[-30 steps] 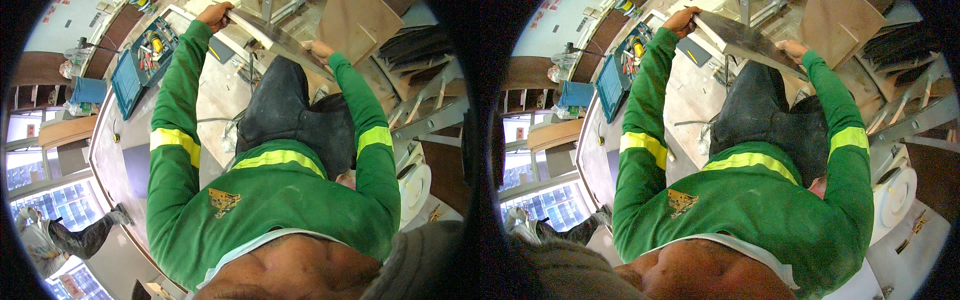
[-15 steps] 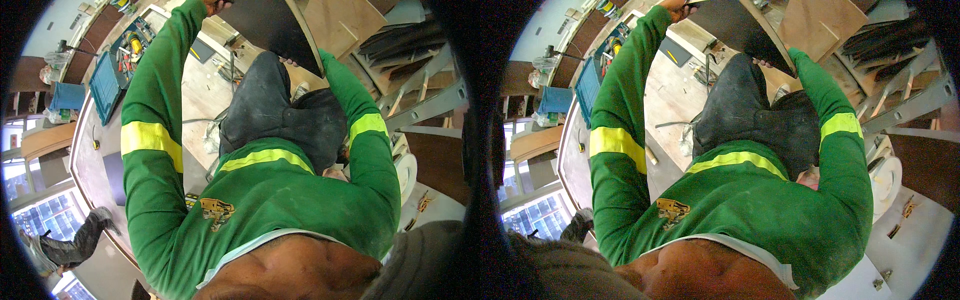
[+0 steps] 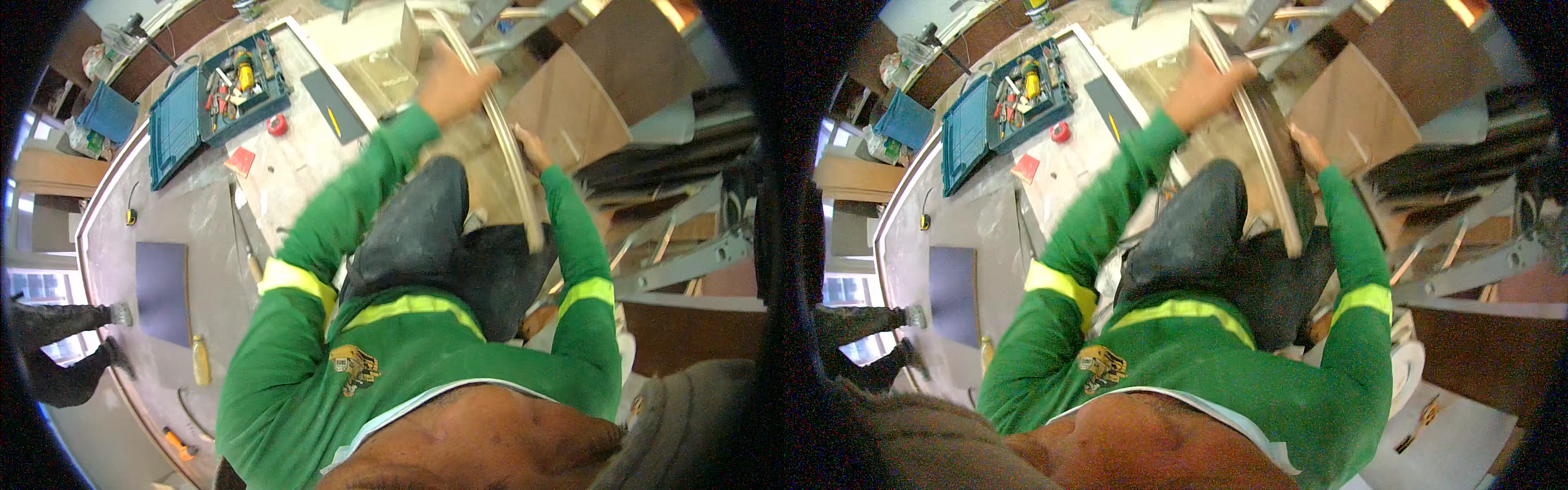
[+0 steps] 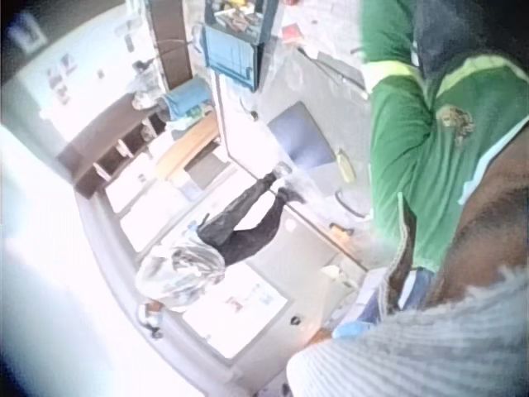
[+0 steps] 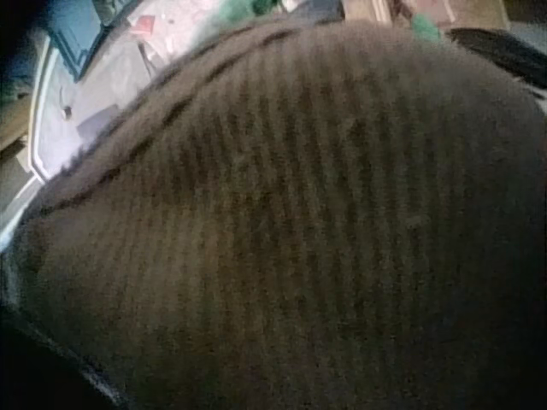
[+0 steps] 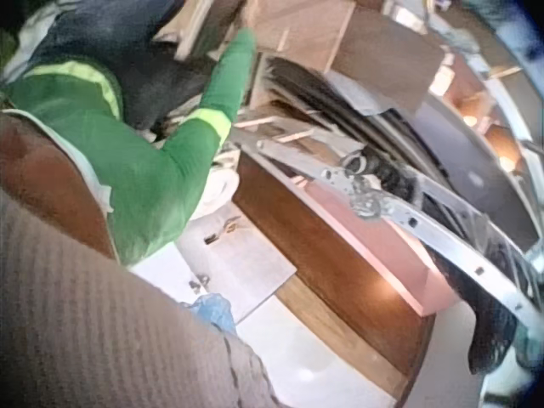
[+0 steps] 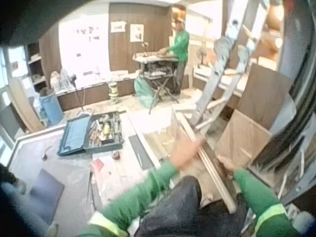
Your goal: The person uses a utility knife to cut a dark gray rectangular sheet of material. They repeatedly score the surface along a straight line and then snap the sheet to separate it. The person handles the sheet and the knife with both hands while working on a cluttered floor.
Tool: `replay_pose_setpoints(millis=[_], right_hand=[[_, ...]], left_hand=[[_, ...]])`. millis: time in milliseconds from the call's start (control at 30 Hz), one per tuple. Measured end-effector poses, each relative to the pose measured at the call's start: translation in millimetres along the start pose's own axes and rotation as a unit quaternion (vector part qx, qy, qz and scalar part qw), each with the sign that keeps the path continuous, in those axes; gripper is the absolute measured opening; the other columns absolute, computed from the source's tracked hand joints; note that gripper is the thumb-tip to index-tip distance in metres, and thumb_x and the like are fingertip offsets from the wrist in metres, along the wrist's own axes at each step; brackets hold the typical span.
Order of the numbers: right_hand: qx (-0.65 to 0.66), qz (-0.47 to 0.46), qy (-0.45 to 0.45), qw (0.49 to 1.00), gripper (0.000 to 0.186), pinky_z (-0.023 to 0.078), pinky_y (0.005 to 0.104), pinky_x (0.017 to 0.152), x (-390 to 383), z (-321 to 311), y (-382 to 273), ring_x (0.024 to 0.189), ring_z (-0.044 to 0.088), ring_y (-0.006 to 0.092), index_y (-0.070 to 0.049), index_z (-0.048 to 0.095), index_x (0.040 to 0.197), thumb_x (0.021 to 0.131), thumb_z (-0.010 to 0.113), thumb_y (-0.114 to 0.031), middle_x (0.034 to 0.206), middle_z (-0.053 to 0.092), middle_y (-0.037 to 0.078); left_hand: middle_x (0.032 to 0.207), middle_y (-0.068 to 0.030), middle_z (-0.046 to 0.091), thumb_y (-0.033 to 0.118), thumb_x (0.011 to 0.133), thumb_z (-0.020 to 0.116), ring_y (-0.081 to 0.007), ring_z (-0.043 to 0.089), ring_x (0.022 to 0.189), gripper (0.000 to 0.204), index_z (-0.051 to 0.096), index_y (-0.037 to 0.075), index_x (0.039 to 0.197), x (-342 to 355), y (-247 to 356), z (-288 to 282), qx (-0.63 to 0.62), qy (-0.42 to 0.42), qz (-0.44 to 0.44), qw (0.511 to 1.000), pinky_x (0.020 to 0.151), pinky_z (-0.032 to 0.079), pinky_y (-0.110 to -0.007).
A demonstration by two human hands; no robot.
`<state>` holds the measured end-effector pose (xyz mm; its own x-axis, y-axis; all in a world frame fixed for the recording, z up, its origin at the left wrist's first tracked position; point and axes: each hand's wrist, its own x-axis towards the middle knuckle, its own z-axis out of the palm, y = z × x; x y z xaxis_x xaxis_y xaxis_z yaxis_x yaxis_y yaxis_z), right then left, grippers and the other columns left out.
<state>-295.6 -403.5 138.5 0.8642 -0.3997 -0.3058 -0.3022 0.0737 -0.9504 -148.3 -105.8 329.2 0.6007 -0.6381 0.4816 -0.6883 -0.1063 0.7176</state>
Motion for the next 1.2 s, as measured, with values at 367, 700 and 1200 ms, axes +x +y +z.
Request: replay_pose_setpoints(millis=[367, 700, 1200], right_hand=[[-0.097, 0.001, 0.049, 0.994, 0.063, 0.043, 0.0410, 0.110, -36, -16, -29, 0.130, 0.055, 0.0303, 0.004, 0.058, 0.143, 0.111, 0.040, -0.048, 0.145, 0.057, 0.019], [-0.137, 0.000, 0.077, 0.988, 0.071, 0.039, 0.0437, 0.114, -61, -8, -21, 0.135, 0.051, 0.0370, 0.006, 0.057, 0.143, 0.110, 0.033, -0.052, 0.146, 0.055, 0.026], [-0.423, -0.147, 0.256, 0.857, 0.083, 0.033, 0.0478, 0.119, -41, -21, -64, 0.142, 0.044, 0.0470, 0.009, 0.056, 0.141, 0.109, 0.023, -0.060, 0.146, 0.052, 0.035]], left_hand=[[0.119, -0.0393, 0.064, 0.028, 0.087, 0.079, -0.0556, 0.067, 0.099, 0.117, -0.004, -0.007, 0.162, -115, 174, 48, -0.229, -0.015, 0.069, 0.971, 0.086, 0.057, -0.055], [0.128, -0.0445, 0.059, 0.029, 0.087, 0.081, -0.0578, 0.067, 0.104, 0.123, -0.011, -0.001, 0.163, -140, 181, 49, -0.228, -0.038, 0.066, 0.971, 0.085, 0.058, -0.054], [0.131, -0.0309, 0.062, 0.032, 0.091, 0.078, -0.0411, 0.065, 0.119, 0.088, 0.031, -0.008, 0.153, -139, 137, -8, -0.264, 0.061, -0.016, 0.963, 0.101, 0.051, -0.047]])
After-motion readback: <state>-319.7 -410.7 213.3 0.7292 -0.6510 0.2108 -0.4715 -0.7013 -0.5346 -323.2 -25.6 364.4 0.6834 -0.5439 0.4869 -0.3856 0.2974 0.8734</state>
